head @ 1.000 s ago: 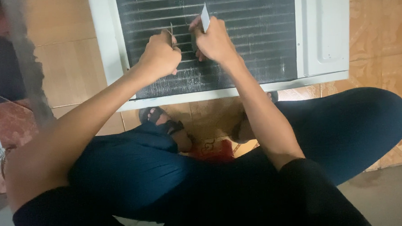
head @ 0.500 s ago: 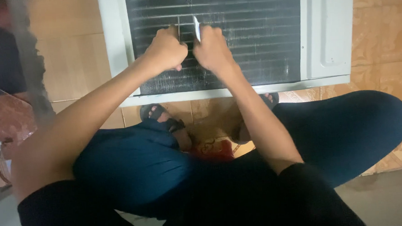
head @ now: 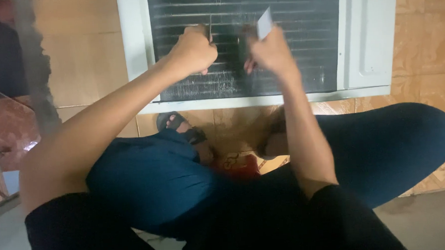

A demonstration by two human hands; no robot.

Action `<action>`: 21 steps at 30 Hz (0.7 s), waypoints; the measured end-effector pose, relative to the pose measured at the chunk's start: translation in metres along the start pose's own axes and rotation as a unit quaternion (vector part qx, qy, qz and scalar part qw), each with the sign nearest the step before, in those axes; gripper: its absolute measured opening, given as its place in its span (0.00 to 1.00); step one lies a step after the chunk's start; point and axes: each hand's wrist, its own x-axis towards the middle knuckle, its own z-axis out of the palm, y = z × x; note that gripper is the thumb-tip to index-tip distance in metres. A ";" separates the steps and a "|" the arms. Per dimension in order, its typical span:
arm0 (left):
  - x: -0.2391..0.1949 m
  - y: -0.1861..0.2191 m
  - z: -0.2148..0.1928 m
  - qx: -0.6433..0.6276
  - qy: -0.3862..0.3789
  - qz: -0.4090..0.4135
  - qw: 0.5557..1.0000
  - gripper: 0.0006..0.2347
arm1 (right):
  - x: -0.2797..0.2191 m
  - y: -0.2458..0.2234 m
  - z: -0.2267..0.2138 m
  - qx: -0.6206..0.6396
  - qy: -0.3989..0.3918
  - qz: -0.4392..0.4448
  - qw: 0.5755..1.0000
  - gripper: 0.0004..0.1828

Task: The person scrubs the surface of an air conditioner unit using two small rectangular cleaning pads. They move the pads back and forth across the grille in a repetitive scrubbing motion.

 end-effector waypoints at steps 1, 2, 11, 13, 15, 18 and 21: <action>0.000 0.000 -0.001 0.001 0.002 0.001 1.000 0.08 | 0.010 0.005 -0.005 0.000 0.000 -0.002 1.000 0.26; 0.000 0.001 -0.002 -0.001 -0.004 0.004 1.000 0.08 | 0.019 0.010 -0.010 0.014 0.031 -0.031 0.999 0.25; 0.007 0.006 -0.020 0.080 -0.060 -0.008 0.995 0.09 | 0.111 0.036 -0.063 -0.136 0.089 -0.096 0.982 0.18; 0.002 0.014 -0.029 0.135 -0.113 -0.015 0.984 0.11 | 0.122 0.037 -0.077 -0.164 0.083 -0.072 0.980 0.20; -0.004 0.021 -0.037 0.044 -0.099 -0.024 0.994 0.12 | 0.131 0.040 -0.093 -0.215 0.066 -0.023 0.974 0.23; 0.001 0.014 -0.036 0.033 0.021 -0.025 0.999 0.10 | 0.146 0.052 -0.109 -0.260 0.045 0.032 0.964 0.26; 0.014 0.000 -0.034 -0.018 0.041 -0.032 0.998 0.10 | 0.165 0.068 -0.105 -0.328 0.017 0.093 0.940 0.25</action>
